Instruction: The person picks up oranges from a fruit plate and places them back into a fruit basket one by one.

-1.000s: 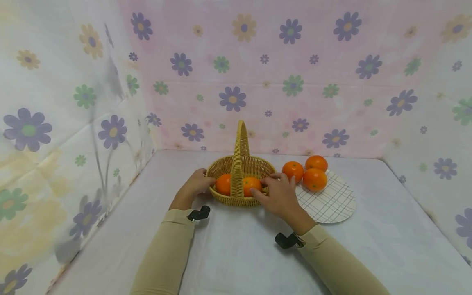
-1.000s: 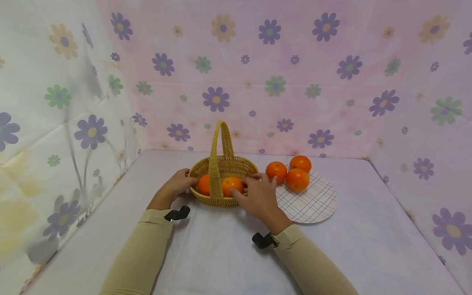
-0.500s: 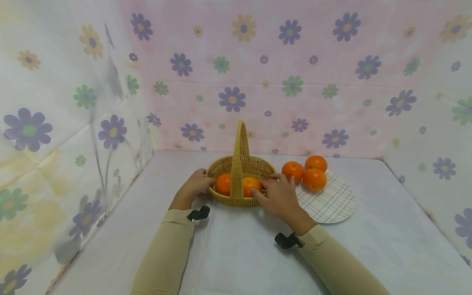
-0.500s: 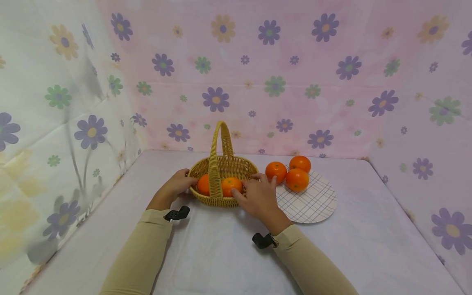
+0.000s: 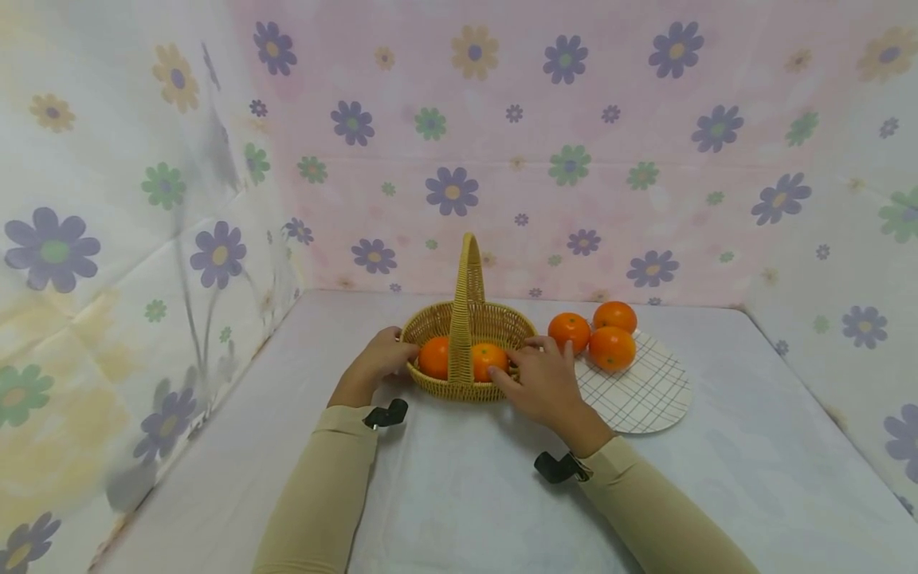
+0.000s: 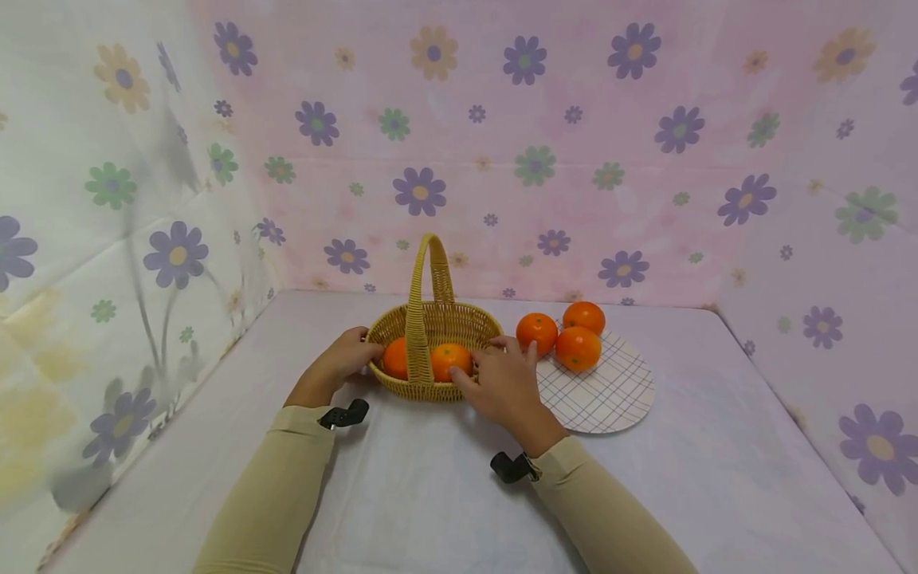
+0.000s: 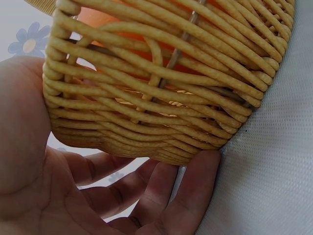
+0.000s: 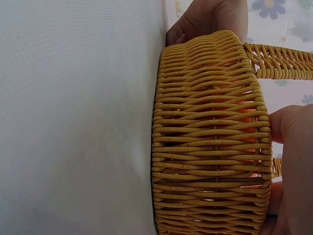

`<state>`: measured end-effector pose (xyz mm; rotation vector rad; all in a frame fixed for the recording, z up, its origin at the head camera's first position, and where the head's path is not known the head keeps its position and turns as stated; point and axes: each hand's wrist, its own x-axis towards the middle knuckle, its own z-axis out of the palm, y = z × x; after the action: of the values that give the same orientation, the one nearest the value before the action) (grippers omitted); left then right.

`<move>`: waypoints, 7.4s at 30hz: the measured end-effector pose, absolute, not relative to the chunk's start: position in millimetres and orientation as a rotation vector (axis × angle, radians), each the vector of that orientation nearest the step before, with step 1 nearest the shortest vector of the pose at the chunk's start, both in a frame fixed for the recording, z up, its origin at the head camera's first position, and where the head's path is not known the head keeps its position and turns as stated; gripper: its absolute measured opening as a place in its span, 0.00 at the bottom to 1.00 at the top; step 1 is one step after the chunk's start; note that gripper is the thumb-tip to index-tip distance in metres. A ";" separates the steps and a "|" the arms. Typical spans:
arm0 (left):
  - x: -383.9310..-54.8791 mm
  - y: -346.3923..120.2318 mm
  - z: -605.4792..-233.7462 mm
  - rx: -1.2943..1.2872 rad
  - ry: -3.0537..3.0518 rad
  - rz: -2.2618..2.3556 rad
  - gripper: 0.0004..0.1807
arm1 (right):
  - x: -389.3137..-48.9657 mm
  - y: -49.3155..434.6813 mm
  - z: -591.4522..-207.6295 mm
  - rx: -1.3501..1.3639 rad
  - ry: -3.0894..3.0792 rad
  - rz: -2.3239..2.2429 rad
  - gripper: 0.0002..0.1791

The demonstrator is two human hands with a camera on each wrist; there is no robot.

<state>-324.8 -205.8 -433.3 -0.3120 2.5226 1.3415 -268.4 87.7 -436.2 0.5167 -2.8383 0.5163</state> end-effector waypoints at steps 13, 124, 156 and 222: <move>-327.8 -206.0 -436.3 -0.314 2.521 1.359 0.35 | -268.8 89.7 -431.9 0.478 -2.822 0.673 0.36; -327.0 -207.6 -434.4 -0.259 2.531 1.338 0.35 | -311.2 148.6 -449.0 -0.016 -2.633 1.098 0.46; -328.9 -207.5 -435.8 -0.276 2.524 1.341 0.35 | -308.0 151.1 -448.9 -0.103 -2.604 1.302 0.47; -325.7 -214.1 -436.4 -0.249 2.303 1.662 0.29 | -300.6 138.7 -431.5 -0.018 -2.456 1.249 0.44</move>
<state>-325.7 -214.1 -436.4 -0.2495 2.3031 1.6617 -300.6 138.7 -431.5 -0.0184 -2.4557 1.2488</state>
